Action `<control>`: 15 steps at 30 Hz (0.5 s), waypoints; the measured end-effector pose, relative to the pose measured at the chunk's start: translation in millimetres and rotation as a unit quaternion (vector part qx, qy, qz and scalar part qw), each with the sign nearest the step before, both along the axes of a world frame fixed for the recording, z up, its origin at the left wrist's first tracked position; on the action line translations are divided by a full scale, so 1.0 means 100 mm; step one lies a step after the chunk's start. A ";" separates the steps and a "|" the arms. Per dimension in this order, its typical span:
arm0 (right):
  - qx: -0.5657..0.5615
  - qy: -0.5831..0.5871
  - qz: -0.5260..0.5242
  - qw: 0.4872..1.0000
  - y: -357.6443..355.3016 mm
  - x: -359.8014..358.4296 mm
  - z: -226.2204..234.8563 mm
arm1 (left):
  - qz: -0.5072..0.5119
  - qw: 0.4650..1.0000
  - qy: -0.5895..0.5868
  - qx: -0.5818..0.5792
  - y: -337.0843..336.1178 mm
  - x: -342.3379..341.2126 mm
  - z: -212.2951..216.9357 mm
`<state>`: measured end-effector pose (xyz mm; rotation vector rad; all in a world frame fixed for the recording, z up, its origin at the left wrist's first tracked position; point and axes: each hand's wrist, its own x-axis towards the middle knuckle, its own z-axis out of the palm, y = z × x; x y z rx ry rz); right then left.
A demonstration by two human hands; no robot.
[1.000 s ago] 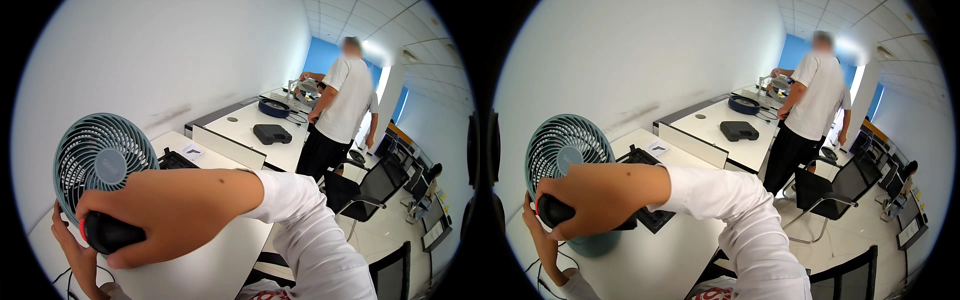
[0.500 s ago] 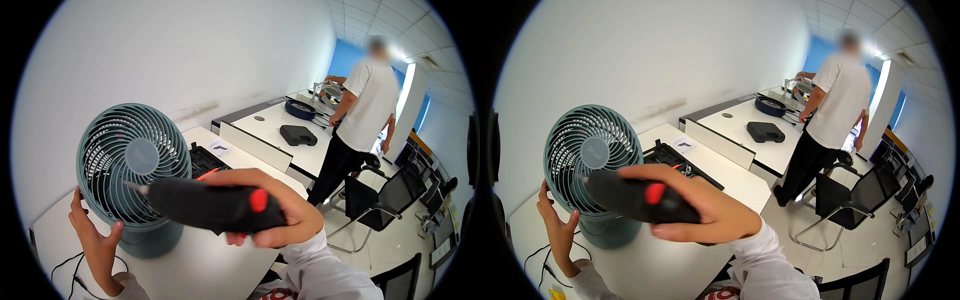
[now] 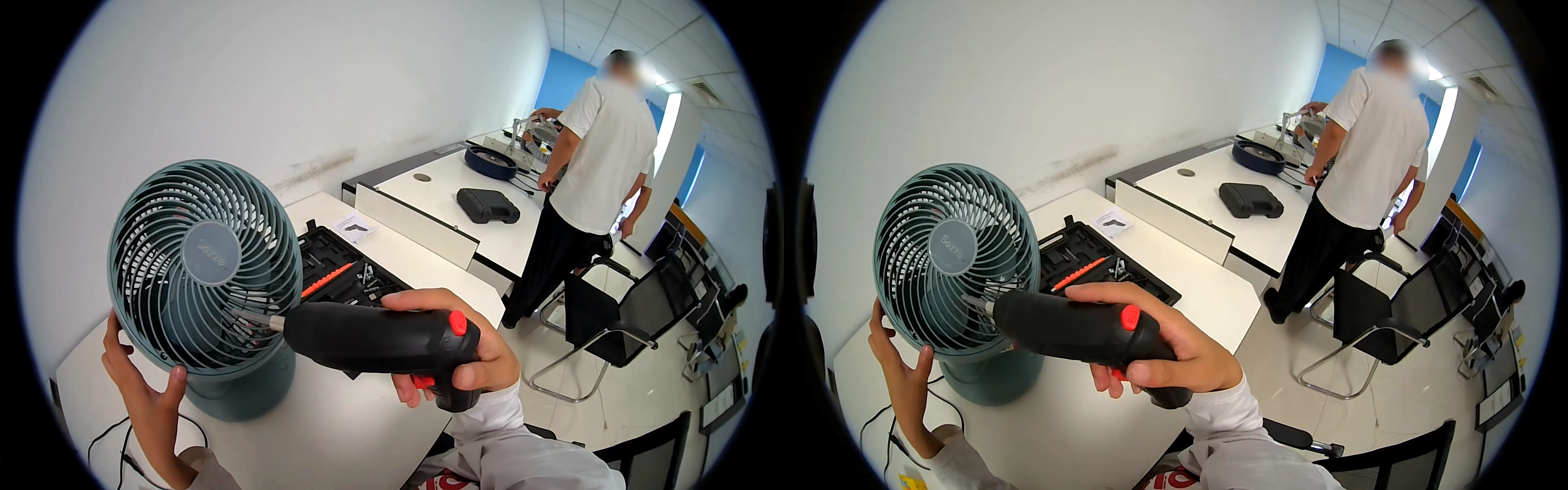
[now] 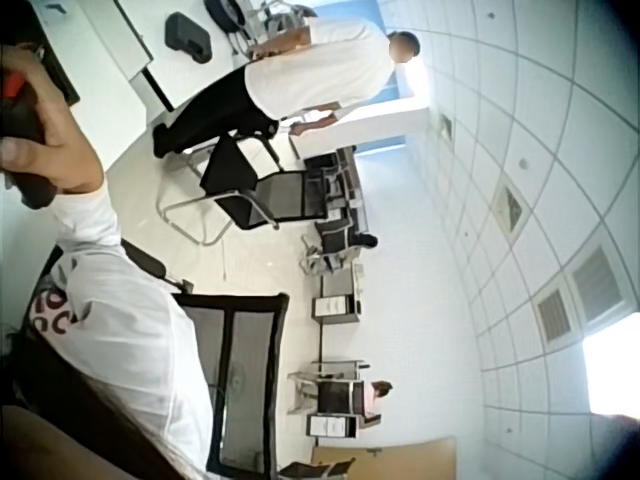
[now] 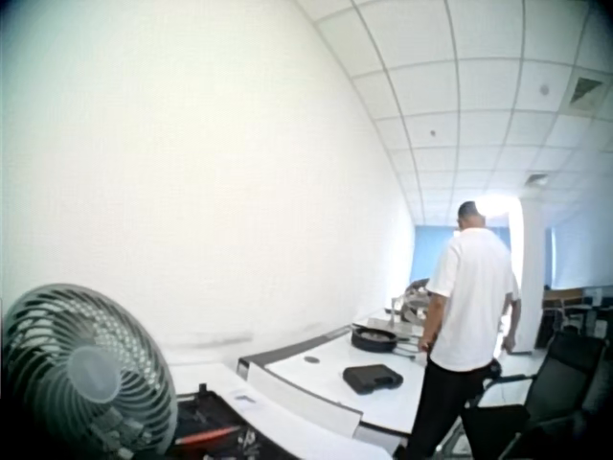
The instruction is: The person uses a cordless electric screwdriver to fasten screws into the base of a teal-colored desk fan. They rotate the fan to access different screw locations and continue tightening them throughout the clip.
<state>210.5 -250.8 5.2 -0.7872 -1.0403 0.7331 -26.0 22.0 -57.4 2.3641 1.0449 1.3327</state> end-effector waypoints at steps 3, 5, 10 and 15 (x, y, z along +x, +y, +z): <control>-0.032 -0.004 0.037 0.999 -0.07 0.03 0.04 | 0.003 1.000 -0.001 0.004 0.00 -0.02 0.00; -0.008 -0.004 0.023 1.000 -0.06 0.04 -0.02 | 0.001 1.000 -0.002 0.008 0.02 -0.02 -0.02; 0.023 -0.032 0.072 0.997 -0.06 0.14 -0.11 | 0.003 1.000 0.005 0.011 0.03 -0.03 -0.02; 0.020 -0.025 0.103 0.994 -0.09 0.14 -0.12 | 0.007 1.000 0.013 0.006 0.04 -0.05 -0.04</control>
